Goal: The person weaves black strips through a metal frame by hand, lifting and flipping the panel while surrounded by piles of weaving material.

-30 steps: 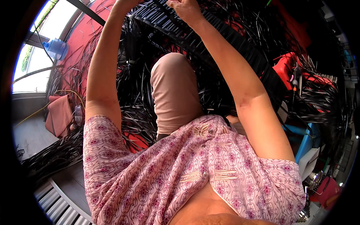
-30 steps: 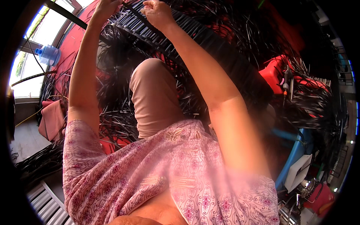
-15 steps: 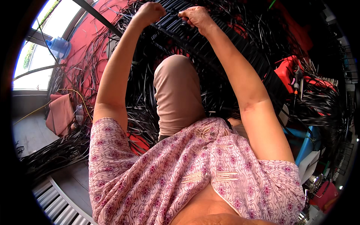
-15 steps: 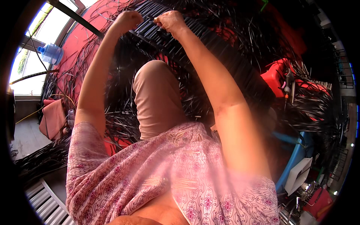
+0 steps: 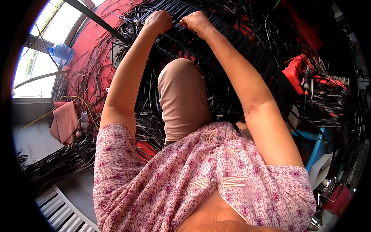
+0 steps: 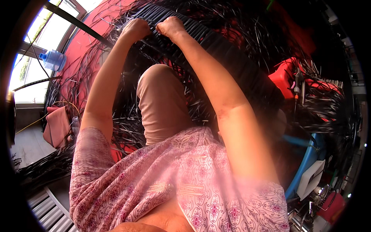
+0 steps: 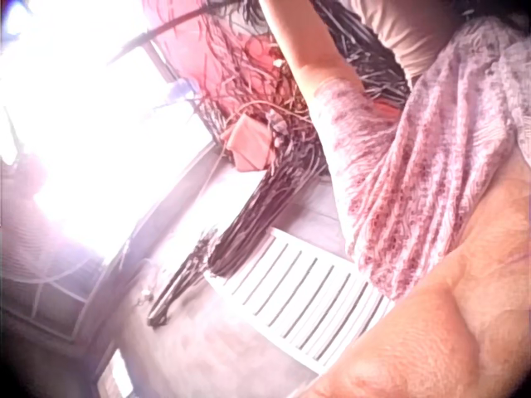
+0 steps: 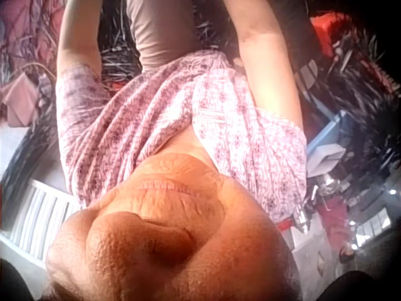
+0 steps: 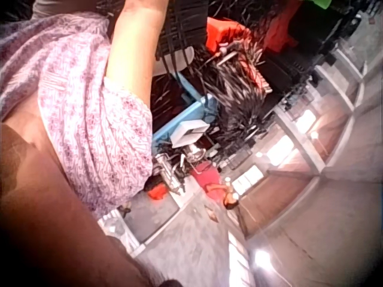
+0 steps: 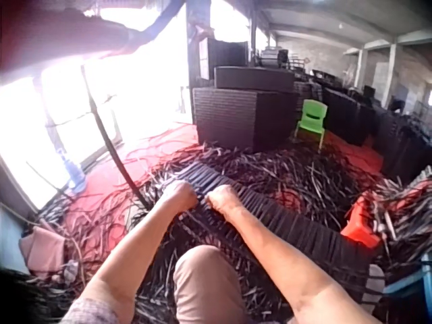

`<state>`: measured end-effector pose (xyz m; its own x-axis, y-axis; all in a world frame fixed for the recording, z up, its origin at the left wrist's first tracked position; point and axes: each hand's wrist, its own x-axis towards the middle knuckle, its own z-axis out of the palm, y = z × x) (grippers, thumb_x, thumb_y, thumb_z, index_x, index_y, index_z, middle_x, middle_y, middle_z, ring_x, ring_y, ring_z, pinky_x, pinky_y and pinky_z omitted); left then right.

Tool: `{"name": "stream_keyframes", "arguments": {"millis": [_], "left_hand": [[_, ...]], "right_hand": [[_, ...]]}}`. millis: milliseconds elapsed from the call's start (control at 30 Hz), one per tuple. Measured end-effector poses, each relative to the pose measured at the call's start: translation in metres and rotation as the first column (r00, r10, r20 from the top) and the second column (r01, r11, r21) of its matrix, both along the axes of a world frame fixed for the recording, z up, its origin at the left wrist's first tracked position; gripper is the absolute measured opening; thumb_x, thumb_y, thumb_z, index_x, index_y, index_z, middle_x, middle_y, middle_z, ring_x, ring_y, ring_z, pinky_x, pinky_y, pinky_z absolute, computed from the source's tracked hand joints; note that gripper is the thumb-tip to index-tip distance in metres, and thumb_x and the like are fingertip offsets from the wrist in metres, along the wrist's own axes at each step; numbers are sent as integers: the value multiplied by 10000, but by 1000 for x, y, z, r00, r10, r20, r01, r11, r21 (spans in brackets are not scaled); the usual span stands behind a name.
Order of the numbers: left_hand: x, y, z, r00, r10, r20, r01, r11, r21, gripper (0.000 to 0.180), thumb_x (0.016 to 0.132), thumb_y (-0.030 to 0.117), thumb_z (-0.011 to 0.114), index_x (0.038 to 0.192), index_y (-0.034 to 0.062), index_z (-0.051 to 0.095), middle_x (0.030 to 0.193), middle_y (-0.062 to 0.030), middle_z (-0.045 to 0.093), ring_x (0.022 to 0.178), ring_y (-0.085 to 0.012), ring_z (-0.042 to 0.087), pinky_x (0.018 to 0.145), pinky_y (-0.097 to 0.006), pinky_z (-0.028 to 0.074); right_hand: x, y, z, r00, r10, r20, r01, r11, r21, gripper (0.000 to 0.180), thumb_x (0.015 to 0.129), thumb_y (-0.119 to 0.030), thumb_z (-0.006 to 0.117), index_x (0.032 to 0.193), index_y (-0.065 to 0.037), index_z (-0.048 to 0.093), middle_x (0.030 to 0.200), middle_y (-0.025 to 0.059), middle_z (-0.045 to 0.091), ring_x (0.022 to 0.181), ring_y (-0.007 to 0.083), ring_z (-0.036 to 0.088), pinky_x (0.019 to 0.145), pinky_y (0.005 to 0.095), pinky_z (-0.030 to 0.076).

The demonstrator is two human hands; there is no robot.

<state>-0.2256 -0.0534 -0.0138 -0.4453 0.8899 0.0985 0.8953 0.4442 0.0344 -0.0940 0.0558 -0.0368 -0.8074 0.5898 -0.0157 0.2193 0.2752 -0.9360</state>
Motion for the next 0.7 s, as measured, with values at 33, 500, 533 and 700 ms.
{"name": "stream_keyframes", "arguments": {"millis": [33, 500, 533, 700], "left_hand": [[-3, -5, 0, 980, 1, 199, -13, 998, 56, 208, 735, 248, 683, 830, 74, 745, 805, -133, 710, 759, -267, 695, 720, -372, 555], [-17, -15, -7, 753, -53, 656, -99, 976, 192, 168, 786, 184, 659, 776, 22, 706, 653, -63, 671, 588, -124, 670, 539, -266, 540], [-18, -14, -7, 753, -48, 657, -99, 978, 185, 172, 789, 186, 657, 776, 21, 704, 654, -64, 669, 593, -126, 671, 542, -267, 542], [-22, -13, -10, 760, -75, 645, -56, 982, 181, 199, 787, 218, 663, 794, 25, 711, 644, -67, 661, 567, -133, 649, 529, -283, 533]], "right_hand": [[-1, 1, -2, 999, -3, 44, 1, 1000, 31, 156, 757, -192, 680, 726, -44, 714, 683, 48, 646, 583, 133, 553, 534, 280, 404], [-39, 9, -12, 933, -212, 292, 37, 861, 508, 200, 592, -257, 708, 625, -60, 704, 645, 123, 669, 577, 235, 646, 588, 344, 513], [-39, 10, -11, 930, -221, 292, 49, 865, 500, 209, 591, -256, 707, 633, -51, 704, 651, 130, 670, 592, 243, 651, 602, 346, 517], [-42, 4, -1, 897, -234, 374, 16, 864, 503, 251, 598, -249, 703, 690, -16, 713, 676, 156, 676, 671, 266, 681, 682, 350, 538]]}}
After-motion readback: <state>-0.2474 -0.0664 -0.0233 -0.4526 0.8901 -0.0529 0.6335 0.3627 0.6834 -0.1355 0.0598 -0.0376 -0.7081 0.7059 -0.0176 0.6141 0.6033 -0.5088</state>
